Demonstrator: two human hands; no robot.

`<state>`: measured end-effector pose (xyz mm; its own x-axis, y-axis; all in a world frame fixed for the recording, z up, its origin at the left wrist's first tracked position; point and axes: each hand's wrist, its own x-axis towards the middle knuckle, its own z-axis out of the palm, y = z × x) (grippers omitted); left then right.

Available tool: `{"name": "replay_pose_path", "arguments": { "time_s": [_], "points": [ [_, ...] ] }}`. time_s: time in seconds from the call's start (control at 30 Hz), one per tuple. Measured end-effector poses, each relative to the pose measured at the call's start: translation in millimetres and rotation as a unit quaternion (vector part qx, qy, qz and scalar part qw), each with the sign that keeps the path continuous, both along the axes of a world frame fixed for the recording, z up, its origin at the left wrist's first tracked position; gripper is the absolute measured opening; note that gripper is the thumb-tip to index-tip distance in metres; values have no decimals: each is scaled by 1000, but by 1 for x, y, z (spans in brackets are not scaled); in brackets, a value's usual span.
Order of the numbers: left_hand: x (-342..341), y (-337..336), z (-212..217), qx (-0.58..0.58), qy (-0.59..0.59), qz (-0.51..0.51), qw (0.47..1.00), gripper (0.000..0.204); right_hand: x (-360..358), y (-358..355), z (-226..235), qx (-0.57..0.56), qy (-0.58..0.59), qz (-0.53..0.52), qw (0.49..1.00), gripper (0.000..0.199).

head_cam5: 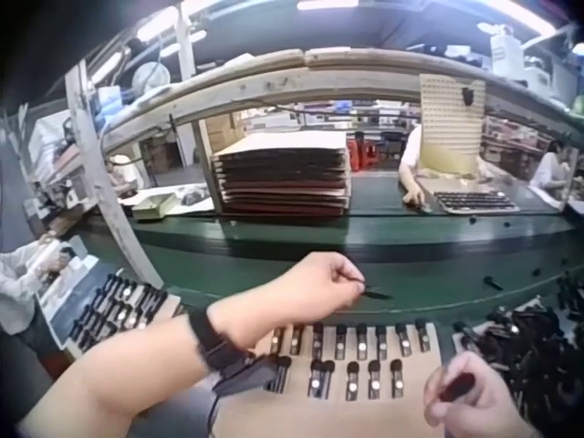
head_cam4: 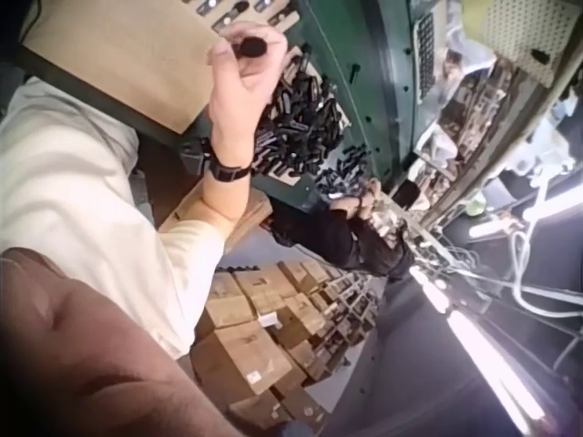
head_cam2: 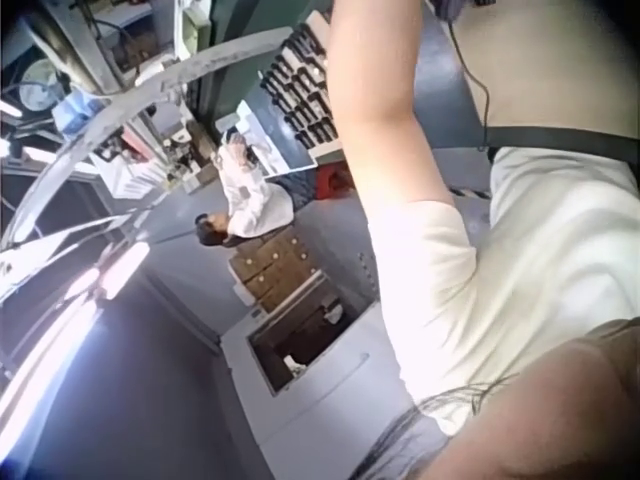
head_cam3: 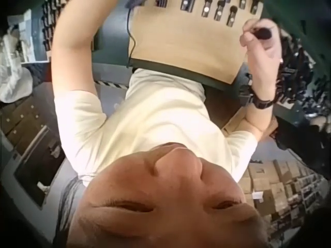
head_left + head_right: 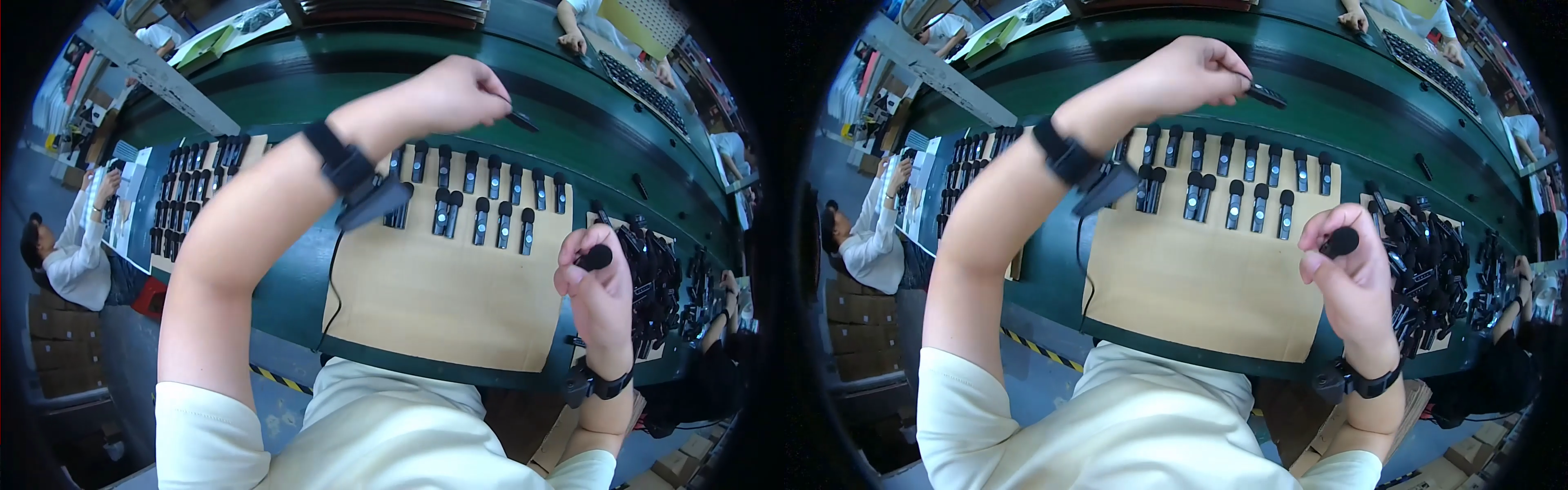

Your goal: Assembling small electronic components by placing them onto a template board at a factory workstation.

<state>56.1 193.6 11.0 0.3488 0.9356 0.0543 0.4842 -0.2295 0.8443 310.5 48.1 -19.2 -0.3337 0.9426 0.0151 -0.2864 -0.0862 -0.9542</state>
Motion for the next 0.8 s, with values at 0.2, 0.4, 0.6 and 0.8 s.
{"name": "replay_pose_path", "arguments": {
  "time_s": [0.2, 0.4, 0.6, 0.8],
  "points": [
    [-17, -155, -6, 108, -109, -92, 984, 26, -28, -41, -19, 115, -99, -23, 988, 59],
    [-24, -208, -41, 117, -175, -86, 974, 28, -39, -66, -29, 274, -196, -19, 941, 36],
    [-27, -219, -53, 222, -112, -42, 968, 33, -51, -72, -34, 230, -192, -29, 954, 27],
    [-32, -221, -60, 274, -39, -27, 960, 36, -56, -72, -40, 207, -187, -25, 960, 26]
  ]
}}
